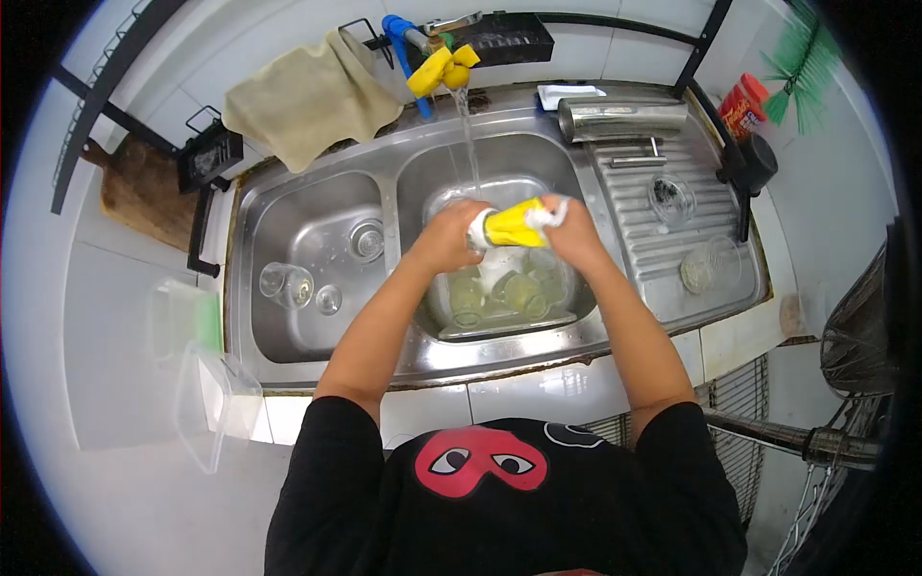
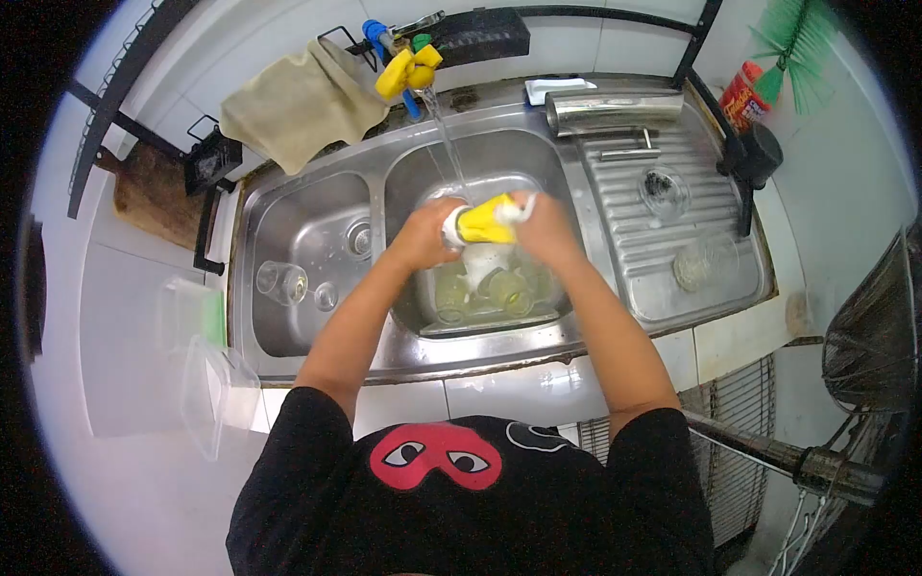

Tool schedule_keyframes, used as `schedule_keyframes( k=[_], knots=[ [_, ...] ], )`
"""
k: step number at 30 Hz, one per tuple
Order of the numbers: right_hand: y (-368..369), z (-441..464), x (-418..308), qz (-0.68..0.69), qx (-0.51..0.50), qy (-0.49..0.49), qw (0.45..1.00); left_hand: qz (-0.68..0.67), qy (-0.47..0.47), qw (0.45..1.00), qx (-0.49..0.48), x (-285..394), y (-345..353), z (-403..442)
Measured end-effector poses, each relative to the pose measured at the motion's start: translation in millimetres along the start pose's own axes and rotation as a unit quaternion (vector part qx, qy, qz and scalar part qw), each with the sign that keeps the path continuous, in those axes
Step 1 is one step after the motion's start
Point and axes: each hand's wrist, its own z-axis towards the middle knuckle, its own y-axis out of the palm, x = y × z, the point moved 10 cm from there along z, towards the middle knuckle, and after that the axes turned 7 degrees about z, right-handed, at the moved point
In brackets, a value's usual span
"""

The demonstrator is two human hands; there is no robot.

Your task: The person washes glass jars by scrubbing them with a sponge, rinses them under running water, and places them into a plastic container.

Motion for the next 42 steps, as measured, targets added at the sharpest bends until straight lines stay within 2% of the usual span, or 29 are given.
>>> schedule_keyframes(
  k=[3,5,6,7,9,10,13,14,16,18,21,22,25,26,29,31,34,37,40,42],
  knots=[
    [-33,17,3,0.090,0.081,-0.040,0.992,-0.188,-0.119,0.975,0.005,-37,16,-12],
    [-28,10,-19,0.095,0.089,-0.124,0.984,-0.340,-0.201,0.918,0.040,-65,37,-20],
    [-22,3,-31,0.097,0.093,-0.166,0.977,-0.412,-0.239,0.878,0.056,-75,49,-23],
    [3,-4,-36,0.094,0.029,-0.128,0.987,-0.499,-0.264,0.822,0.077,-77,61,-23],
    [46,-24,-72,-0.046,0.009,-0.209,0.977,-0.654,-0.305,0.682,0.116,-70,93,-16],
    [61,-37,-95,-0.179,0.052,-0.321,0.929,-0.710,-0.341,0.605,0.118,-36,89,-16],
    [42,-8,-71,-0.110,0.145,-0.246,0.952,-0.673,-0.365,0.635,0.107,-24,103,-11],
    [37,15,-30,0.053,0.132,-0.150,0.978,-0.685,-0.339,0.631,0.129,-32,110,-8],
    [31,15,-23,0.038,0.186,-0.157,0.969,-0.597,-0.397,0.692,0.082,-48,111,-12],
    [29,19,-12,-0.003,0.217,-0.155,0.964,-0.613,-0.278,0.723,0.157,-55,103,11],
    [20,33,31,-0.026,0.161,-0.069,0.984,-0.499,-0.281,0.815,0.094,-80,118,22],
    [7,31,32,-0.009,0.160,-0.033,0.987,-0.451,-0.363,0.810,0.091,-108,129,21],
    [-22,34,59,0.043,0.167,0.019,0.985,-0.313,-0.405,0.857,0.057,-159,138,23],
    [-29,31,65,0.069,0.171,0.052,0.981,-0.298,-0.385,0.871,0.064,-171,143,27],
    [-43,31,72,0.036,0.161,0.005,0.986,-0.244,-0.337,0.906,0.083,-201,164,25],
    [-41,30,87,0.083,0.136,0.035,0.987,-0.195,-0.326,0.920,0.099,-200,159,25],
    [-34,28,97,0.141,0.096,0.075,0.982,-0.160,-0.342,0.923,0.072,-180,146,27],
    [-30,24,98,0.190,0.061,0.101,0.975,-0.014,-0.309,0.945,0.111,-147,121,30],
    [-39,15,91,0.196,0.063,0.124,0.971,-0.029,-0.223,0.974,-0.036,-98,121,26],
    [-45,11,93,0.214,0.066,0.132,0.966,-0.019,0.036,0.988,-0.150,-18,114,13]
  ],
)
